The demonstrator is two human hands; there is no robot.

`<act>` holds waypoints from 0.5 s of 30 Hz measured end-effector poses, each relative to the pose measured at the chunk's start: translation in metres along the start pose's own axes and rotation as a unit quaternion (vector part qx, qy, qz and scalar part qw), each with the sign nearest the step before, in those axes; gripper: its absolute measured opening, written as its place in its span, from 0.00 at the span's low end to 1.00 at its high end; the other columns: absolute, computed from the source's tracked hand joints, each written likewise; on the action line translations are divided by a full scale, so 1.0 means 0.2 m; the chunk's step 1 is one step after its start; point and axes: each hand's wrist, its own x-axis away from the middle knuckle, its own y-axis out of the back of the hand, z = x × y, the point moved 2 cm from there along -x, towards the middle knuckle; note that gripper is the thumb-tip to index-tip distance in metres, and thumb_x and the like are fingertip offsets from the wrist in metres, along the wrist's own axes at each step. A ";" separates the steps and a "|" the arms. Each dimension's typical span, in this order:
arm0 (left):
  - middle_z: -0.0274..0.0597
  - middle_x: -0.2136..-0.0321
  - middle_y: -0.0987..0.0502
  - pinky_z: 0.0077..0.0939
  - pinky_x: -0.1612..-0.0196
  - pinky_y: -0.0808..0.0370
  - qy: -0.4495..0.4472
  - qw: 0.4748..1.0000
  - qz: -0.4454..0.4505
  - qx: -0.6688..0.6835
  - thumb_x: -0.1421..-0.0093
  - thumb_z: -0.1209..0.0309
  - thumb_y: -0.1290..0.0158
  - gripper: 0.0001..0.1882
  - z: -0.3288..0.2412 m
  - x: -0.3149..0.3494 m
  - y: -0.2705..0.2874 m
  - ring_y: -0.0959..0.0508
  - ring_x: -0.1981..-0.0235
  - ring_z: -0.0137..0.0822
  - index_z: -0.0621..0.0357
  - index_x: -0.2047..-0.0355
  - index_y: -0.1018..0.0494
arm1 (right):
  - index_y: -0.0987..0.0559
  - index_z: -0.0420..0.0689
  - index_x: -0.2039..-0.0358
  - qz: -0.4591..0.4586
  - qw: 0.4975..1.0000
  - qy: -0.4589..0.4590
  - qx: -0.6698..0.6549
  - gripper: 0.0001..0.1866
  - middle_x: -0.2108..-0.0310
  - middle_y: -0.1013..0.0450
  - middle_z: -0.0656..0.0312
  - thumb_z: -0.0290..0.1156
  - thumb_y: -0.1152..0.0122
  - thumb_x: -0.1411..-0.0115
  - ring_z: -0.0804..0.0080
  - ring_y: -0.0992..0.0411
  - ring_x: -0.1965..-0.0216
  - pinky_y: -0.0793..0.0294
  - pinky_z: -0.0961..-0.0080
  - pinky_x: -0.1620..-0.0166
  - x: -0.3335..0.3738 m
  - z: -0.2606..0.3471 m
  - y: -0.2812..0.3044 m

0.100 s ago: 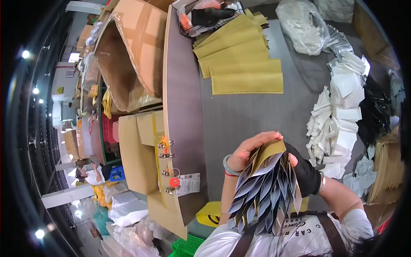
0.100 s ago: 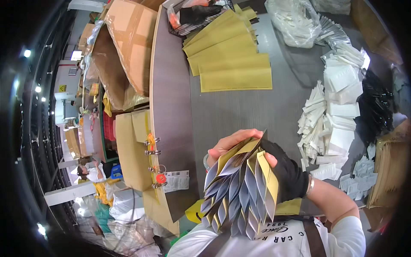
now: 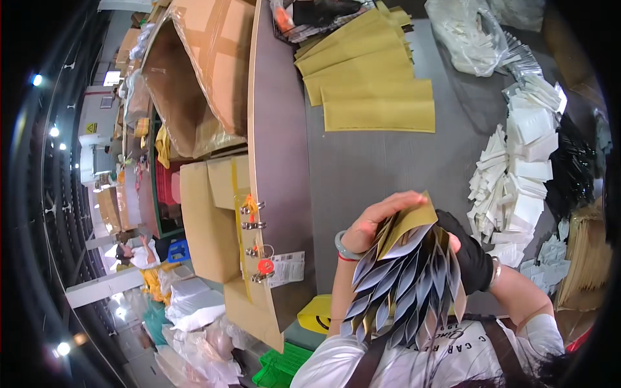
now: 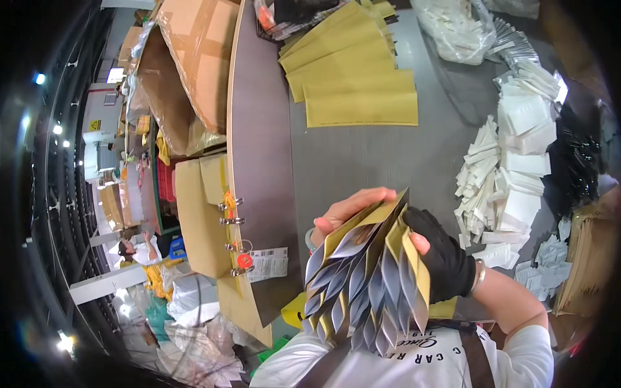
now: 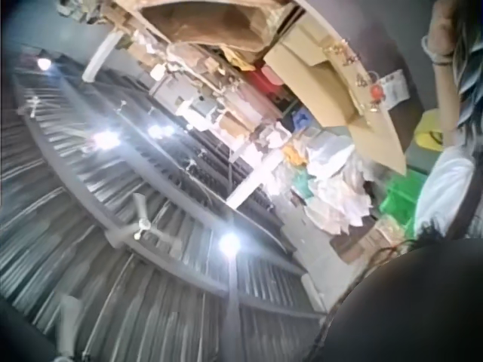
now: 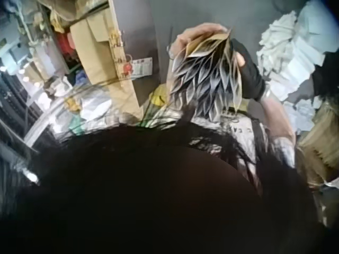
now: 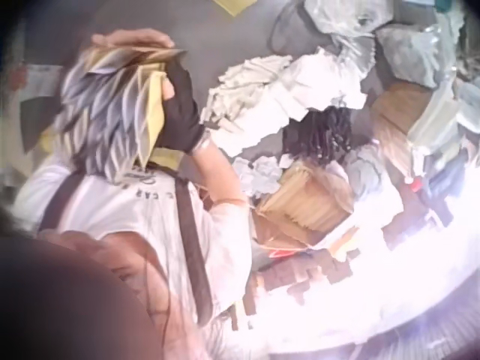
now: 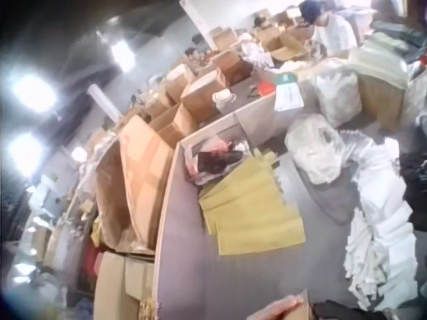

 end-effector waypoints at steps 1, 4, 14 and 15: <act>0.54 0.40 0.39 0.34 0.37 0.47 0.017 0.998 -0.048 0.030 0.48 0.26 0.65 0.57 -0.02 -0.01 -0.02 0.40 0.38 0.43 0.72 0.41 0.40 | 0.38 0.39 0.42 0.002 1.000 0.009 0.013 0.36 0.46 0.37 0.56 0.58 0.60 0.37 0.68 0.37 0.45 0.40 0.69 0.42 -0.01 0.00 0.00; 0.54 0.42 0.37 0.33 0.38 0.45 0.022 0.998 -0.055 0.025 0.49 0.25 0.66 0.58 -0.03 -0.04 -0.09 0.37 0.41 0.42 0.72 0.41 0.41 | 0.36 0.38 0.46 -0.032 0.997 0.070 0.016 0.37 0.49 0.36 0.53 0.60 0.59 0.40 0.62 0.35 0.48 0.38 0.67 0.44 0.01 -0.06 -0.08; 0.57 0.63 0.25 0.51 0.46 0.37 -0.256 0.958 -0.058 -0.116 0.50 0.23 0.75 0.56 -0.63 -0.13 -0.27 0.28 0.55 0.49 0.72 0.62 0.28 | 0.36 0.34 0.44 -0.004 0.976 0.155 -0.156 0.36 0.45 0.38 0.49 0.55 0.59 0.39 0.54 0.40 0.43 0.45 0.63 0.40 -0.11 0.33 -0.29; 0.57 0.63 0.25 0.53 0.46 0.38 -0.278 0.952 -0.045 -0.118 0.51 0.23 0.76 0.56 -0.67 -0.17 -0.31 0.28 0.55 0.49 0.72 0.63 0.27 | 0.37 0.34 0.44 -0.010 0.983 0.172 -0.070 0.35 0.44 0.40 0.46 0.53 0.60 0.38 0.51 0.41 0.42 0.47 0.61 0.39 -0.06 0.31 -0.25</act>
